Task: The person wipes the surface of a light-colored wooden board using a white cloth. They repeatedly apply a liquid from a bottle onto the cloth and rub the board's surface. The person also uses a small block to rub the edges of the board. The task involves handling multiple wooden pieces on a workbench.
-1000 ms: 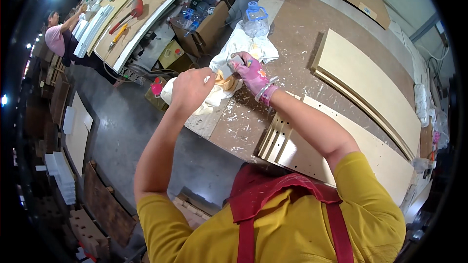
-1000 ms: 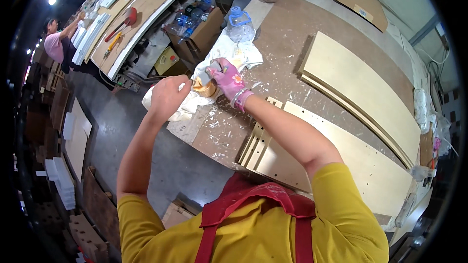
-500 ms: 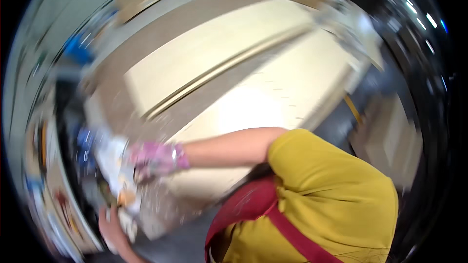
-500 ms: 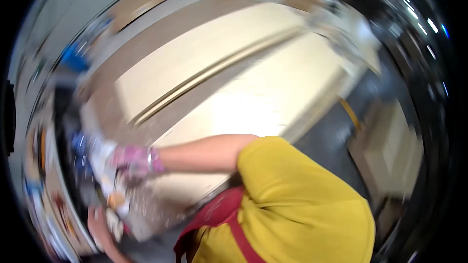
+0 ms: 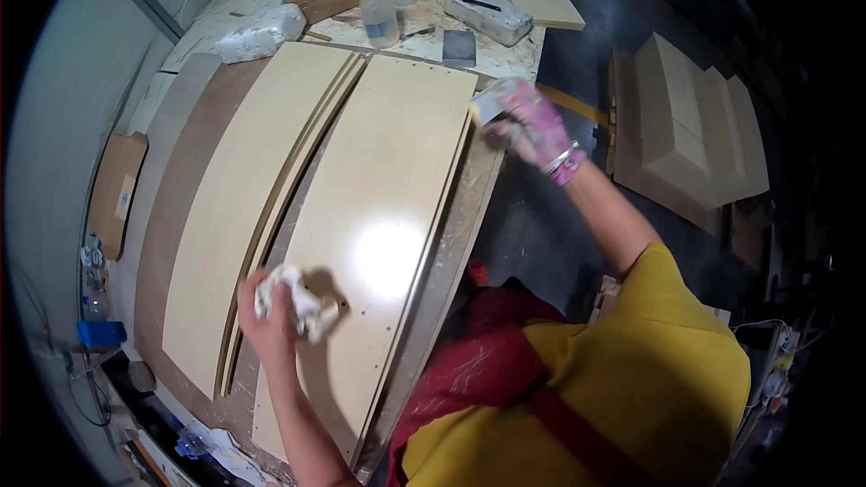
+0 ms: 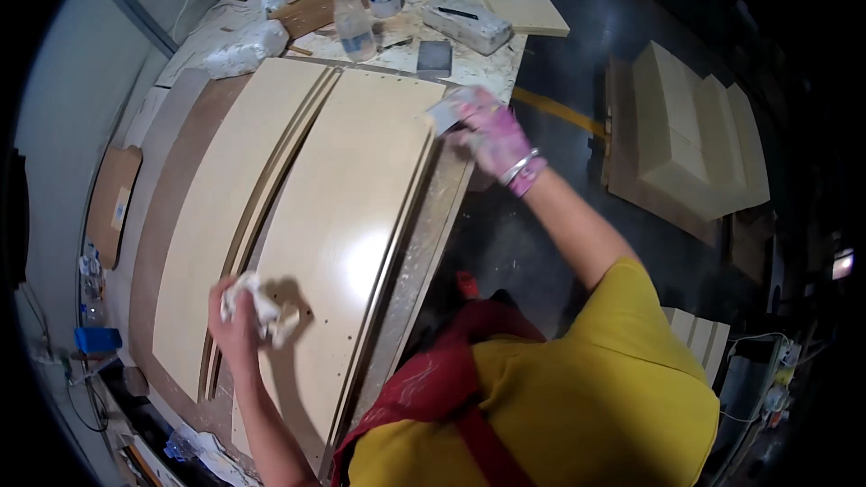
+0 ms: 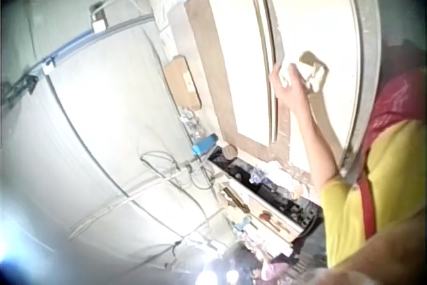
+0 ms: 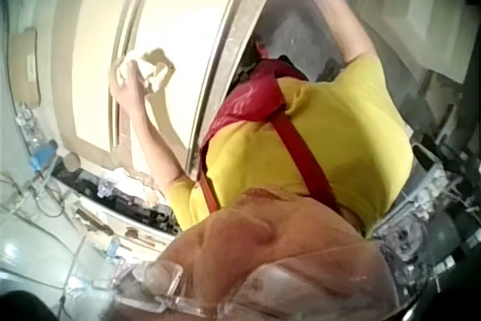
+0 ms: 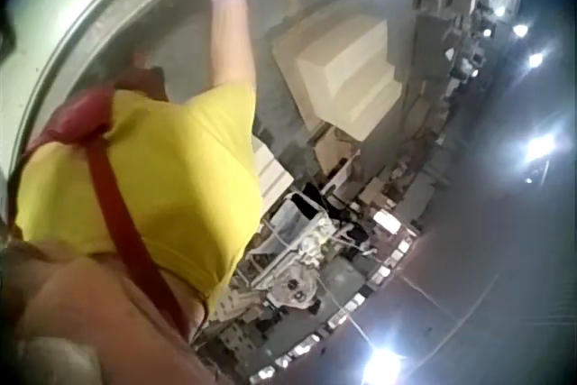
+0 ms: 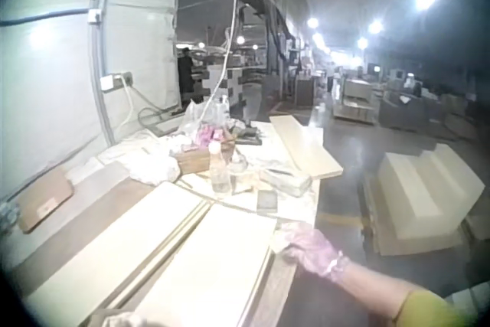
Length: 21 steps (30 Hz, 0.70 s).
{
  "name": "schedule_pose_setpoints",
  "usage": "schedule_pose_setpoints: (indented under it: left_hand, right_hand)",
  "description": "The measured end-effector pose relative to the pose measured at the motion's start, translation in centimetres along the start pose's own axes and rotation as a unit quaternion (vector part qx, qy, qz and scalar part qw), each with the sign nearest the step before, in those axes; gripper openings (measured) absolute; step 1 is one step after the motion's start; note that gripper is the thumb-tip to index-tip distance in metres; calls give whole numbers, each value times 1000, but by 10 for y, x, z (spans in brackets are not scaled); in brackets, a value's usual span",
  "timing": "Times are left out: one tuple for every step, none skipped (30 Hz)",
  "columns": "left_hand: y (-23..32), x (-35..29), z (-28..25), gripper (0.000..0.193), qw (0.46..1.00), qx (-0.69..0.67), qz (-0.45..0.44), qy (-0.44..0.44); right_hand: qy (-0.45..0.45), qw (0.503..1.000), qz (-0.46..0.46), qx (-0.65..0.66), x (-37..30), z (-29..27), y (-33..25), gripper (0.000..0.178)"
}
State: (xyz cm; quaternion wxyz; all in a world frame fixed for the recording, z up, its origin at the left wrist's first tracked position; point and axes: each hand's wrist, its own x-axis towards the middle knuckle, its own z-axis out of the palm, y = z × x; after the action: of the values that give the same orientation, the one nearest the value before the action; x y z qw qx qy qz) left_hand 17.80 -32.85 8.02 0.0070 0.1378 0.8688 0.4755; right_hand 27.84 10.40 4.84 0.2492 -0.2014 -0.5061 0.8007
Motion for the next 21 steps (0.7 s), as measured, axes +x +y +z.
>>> schedule_pose_setpoints:
  left_hand:
    - [2,21,22,31,1000,22,16,-12]
    - [-6,43,39,36,992,81,94,-32]
    - [-5,57,55,37,978,175,107,-43]
    - [-1,69,72,39,956,262,121,-56]
    - [6,74,83,38,950,291,89,-66]
    - [13,79,95,37,943,320,58,-77]
    - [19,82,104,37,933,348,27,-87]
    - [17,81,109,36,933,347,66,-67]
    - [9,75,109,34,931,347,102,-47]
    - [3,70,110,33,927,347,141,-25]
    - [-2,68,112,30,925,355,138,-5]
    - [-1,68,115,30,926,351,139,7]
    - [0,68,118,29,927,348,141,19]
    - [1,67,119,28,928,344,143,30]
    - [-1,68,119,28,925,346,152,28]
    - [0,68,120,28,925,349,151,26]
    - [2,67,120,28,924,352,150,24]
    - [3,66,119,28,923,355,149,24]
    - [2,67,119,28,922,360,144,20]
    - [-1,68,118,29,921,365,139,17]
    - [-2,67,118,30,920,369,133,14]
  right_hand:
    - [32,998,-24,-44,15,-27,-9,38]
    - [33,996,-28,-78,29,-44,-14,38]
    - [42,989,-46,-132,40,-52,-15,38]
    - [54,978,-65,-191,49,-62,-17,39]
    - [33,974,-93,-203,58,-69,-14,40]
    - [14,969,-121,-214,67,-74,-9,40]
    - [-6,963,-148,-226,74,-78,-4,41]
    - [-9,956,-169,-242,79,-80,-2,40]
    - [-14,948,-186,-256,83,-77,0,40]
    - [-19,940,-207,-269,86,-74,0,40]
    - [-12,946,-178,-272,88,-72,-1,39]
    - [-6,938,-183,-294,89,-73,-1,39]
    - [-1,930,-188,-317,89,-74,0,39]
    - [5,921,-193,-339,87,-74,1,39]
    - [10,921,-176,-349,85,-71,0,39]
    - [9,919,-170,-354,82,-69,2,40]
    - [8,918,-165,-360,77,-67,5,41]
    - [5,917,-160,-365,70,-62,8,41]
    - [-26,913,-173,-368,60,-57,11,41]
    - [-57,908,-185,-371,46,-51,15,41]
    - [-89,902,-197,-375,30,-44,17,41]
